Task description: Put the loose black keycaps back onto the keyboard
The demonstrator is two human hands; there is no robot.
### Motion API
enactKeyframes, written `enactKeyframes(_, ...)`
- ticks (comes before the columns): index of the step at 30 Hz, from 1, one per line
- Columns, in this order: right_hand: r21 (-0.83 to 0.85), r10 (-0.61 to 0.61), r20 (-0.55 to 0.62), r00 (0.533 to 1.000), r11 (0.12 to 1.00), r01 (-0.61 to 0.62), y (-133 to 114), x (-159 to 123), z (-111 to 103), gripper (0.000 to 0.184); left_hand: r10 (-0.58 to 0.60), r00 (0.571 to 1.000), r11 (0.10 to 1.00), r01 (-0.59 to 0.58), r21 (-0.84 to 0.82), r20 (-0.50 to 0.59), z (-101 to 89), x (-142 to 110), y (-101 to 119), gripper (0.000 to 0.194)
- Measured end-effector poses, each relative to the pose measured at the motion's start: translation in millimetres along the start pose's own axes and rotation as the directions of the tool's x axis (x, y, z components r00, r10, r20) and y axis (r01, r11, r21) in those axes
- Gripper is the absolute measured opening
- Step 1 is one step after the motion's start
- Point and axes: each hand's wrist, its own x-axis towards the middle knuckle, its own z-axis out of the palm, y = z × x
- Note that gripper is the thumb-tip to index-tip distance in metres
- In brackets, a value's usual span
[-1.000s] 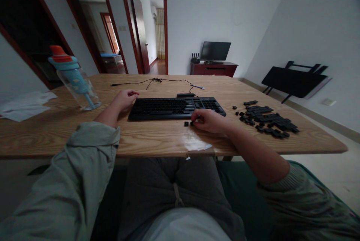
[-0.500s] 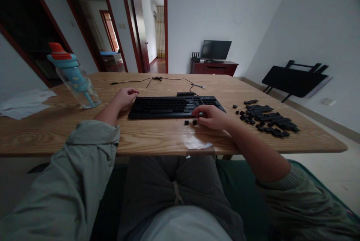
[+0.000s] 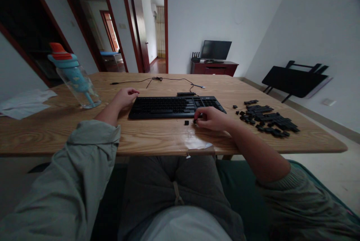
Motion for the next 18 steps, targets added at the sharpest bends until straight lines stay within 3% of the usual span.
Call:
enactKeyframes(7, 0.016, 0.051, 0.005, 0.999, 0.999, -0.052, 11.7, -10.7, -17.1, 0.02, 0.007, 1.0, 1.0, -0.007, 0.006, -0.002, -0.9, -0.5, 3.0, 0.024)
enactKeyframes(11, -0.04, -0.014, -0.032, 0.999, 0.999, 0.013, 27.8, -28.1, -26.1, 0.021, 0.0, 1.0, 1.0, 0.0, -0.009, -0.012, -2.1, -2.2, 6.5, 0.023)
enactKeyframes(14, -0.043, -0.03, -0.062, 0.998, 0.999, 0.027, 37.0, -35.5, -23.9, 0.02, -0.017, 1.0, 1.0, 0.017, -0.017, -0.012, -3.1, -3.0, 8.0, 0.022)
enactKeyframes(18, -0.028, 0.063, -0.087, 0.994, 0.997, -0.066, 41.0, -35.9, -12.9, 0.02, -0.004, 1.0, 1.0, 0.004, -0.013, -0.005, -2.5, -2.6, 5.6, 0.021)
